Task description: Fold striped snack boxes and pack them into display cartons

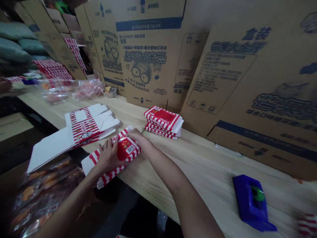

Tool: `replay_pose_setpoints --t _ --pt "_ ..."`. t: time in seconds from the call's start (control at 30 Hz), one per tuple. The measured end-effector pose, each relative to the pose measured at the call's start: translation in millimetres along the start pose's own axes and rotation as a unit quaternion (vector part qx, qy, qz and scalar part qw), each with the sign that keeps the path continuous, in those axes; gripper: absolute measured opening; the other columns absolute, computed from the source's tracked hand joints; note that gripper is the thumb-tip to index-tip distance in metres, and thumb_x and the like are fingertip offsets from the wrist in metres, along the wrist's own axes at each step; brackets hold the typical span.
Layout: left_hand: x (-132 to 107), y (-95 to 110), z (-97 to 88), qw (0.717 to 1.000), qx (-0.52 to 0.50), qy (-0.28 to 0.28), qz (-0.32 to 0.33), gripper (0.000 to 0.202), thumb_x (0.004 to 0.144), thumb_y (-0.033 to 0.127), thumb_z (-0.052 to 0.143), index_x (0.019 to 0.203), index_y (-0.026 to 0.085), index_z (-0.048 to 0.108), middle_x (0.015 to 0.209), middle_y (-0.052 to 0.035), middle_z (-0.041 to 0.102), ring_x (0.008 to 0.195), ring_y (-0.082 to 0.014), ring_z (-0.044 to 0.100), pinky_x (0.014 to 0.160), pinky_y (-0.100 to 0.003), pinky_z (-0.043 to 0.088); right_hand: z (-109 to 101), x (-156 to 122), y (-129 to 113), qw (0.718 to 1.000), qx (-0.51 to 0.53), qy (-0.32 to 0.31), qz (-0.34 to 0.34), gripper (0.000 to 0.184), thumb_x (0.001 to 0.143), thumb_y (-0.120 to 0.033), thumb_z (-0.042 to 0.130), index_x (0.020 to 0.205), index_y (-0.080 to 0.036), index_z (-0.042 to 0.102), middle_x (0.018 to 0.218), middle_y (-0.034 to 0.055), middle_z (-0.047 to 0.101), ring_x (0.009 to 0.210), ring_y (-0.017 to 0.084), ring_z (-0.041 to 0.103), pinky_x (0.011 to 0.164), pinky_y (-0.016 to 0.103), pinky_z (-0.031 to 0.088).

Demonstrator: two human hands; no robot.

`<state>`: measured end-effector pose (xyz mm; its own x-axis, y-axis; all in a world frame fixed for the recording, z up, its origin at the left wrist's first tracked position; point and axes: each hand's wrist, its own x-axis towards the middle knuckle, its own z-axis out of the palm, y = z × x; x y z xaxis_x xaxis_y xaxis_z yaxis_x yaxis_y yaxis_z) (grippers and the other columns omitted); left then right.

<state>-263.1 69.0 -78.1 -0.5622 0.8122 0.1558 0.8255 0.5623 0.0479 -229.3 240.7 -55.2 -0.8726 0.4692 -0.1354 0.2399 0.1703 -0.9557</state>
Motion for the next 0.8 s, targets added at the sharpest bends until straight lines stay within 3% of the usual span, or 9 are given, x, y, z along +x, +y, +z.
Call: replay_pose_setpoints --t 0.07,0.17,0.23,0.3,0.37,0.5,0.63,0.73,0.8 --pt "-2 3 -19.5 0.998 0.028 0.038 0.028 0.114 0.058 0.057 0.070 0.145 0.002 0.022 0.135 -0.0337 0.043 0.124 -0.0484 0.042 0.106 -0.064 0.017 -4 -15 -13 0.999 0.027 0.000 0.025 0.009 0.079 -0.017 0.062 0.074 -0.011 0.058 0.062 -0.0007 0.064 0.062 0.016 0.063 0.057 0.027 0.050" --pt "-10 5 -56.0 0.996 0.029 0.058 0.068 0.097 0.066 0.047 0.067 0.143 0.003 0.027 0.119 -0.0280 0.058 0.111 -0.0429 0.055 0.104 -0.057 0.027 -14 -56 -33 0.998 0.055 0.031 0.010 0.012 0.079 -0.025 0.060 0.074 -0.014 0.058 0.072 0.0022 0.067 0.074 0.019 0.065 0.065 0.029 0.051" --pt "-19 7 -80.7 0.996 -0.006 0.062 0.063 0.090 0.069 0.047 0.065 0.142 0.006 0.030 0.115 -0.0253 0.061 0.105 -0.0416 0.059 0.097 -0.052 0.037 -21 -95 -40 0.984 0.053 0.161 -0.054 0.021 0.075 -0.036 0.065 0.078 -0.017 0.058 0.087 0.0049 0.068 0.090 0.021 0.063 0.079 0.033 0.050" --pt "-32 15 -100.1 0.993 -0.084 0.065 0.043 0.091 0.068 0.051 0.066 0.142 0.011 0.030 0.116 -0.0214 0.063 0.103 -0.0403 0.061 0.089 -0.048 0.045 -23 -141 -36 0.942 0.059 0.310 -0.116 0.038 0.067 -0.041 0.073 0.094 -0.020 0.057 0.108 0.0068 0.064 0.107 0.023 0.057 0.093 0.036 0.045" --pt "-50 33 -109.1 0.978 -0.197 0.056 0.039 0.097 0.063 0.052 0.071 0.143 0.017 0.029 0.120 -0.0164 0.062 0.104 -0.0380 0.062 0.086 -0.045 0.048 -20 -186 -22 0.932 0.109 0.323 -0.126 0.055 0.061 -0.040 0.078 0.107 -0.023 0.053 0.117 0.0076 0.062 0.112 0.023 0.055 0.097 0.039 0.043" --pt "-88 85 -92.6 0.906 -0.419 -0.002 0.061 0.102 0.056 0.040 0.080 0.143 0.019 0.031 0.133 -0.0146 0.056 0.120 -0.0374 0.054 0.100 -0.046 0.043 -14 -262 23 0.953 0.237 0.170 -0.078 0.049 0.062 -0.037 0.080 0.104 -0.024 0.058 0.108 0.0068 0.069 0.098 0.026 0.065 0.089 0.042 0.051" --pt "-119 128 -54.5 0.779 -0.614 -0.110 0.060 0.079 0.056 0.026 0.081 0.130 0.018 0.051 0.126 -0.0139 0.062 0.116 -0.0355 0.057 0.100 -0.047 0.043 -31 -319 64 0.951 0.228 0.201 -0.047 0.041 0.063 -0.033 0.081 0.099 -0.024 0.065 0.102 0.0049 0.072 0.094 0.025 0.068 0.088 0.042 0.053" --pt "-135 149 -27.5 0.689 -0.688 -0.226 0.000 0.044 0.060 0.032 0.081 0.098 0.014 0.068 0.095 -0.0108 0.074 0.085 -0.0308 0.069 0.079 -0.042 0.054 -48 -354 91 0.959 0.185 0.216 -0.010 0.031 0.066 -0.037 0.079 0.092 -0.021 0.070 0.092 0.0046 0.074 0.082 0.025 0.069 0.078 0.041 0.055" --pt "-143 162 -13.8 0.643 -0.718 -0.262 -0.055 0.034 0.065 0.040 0.078 0.083 0.013 0.070 0.079 -0.0080 0.075 0.069 -0.0267 0.069 0.068 -0.038 0.055 -54 -373 109 0.959 0.143 0.244 0.001 0.026 0.070 -0.040 0.075 0.086 -0.020 0.072 0.086 0.0040 0.074 0.078 0.024 0.068 0.074 0.040 0.055"
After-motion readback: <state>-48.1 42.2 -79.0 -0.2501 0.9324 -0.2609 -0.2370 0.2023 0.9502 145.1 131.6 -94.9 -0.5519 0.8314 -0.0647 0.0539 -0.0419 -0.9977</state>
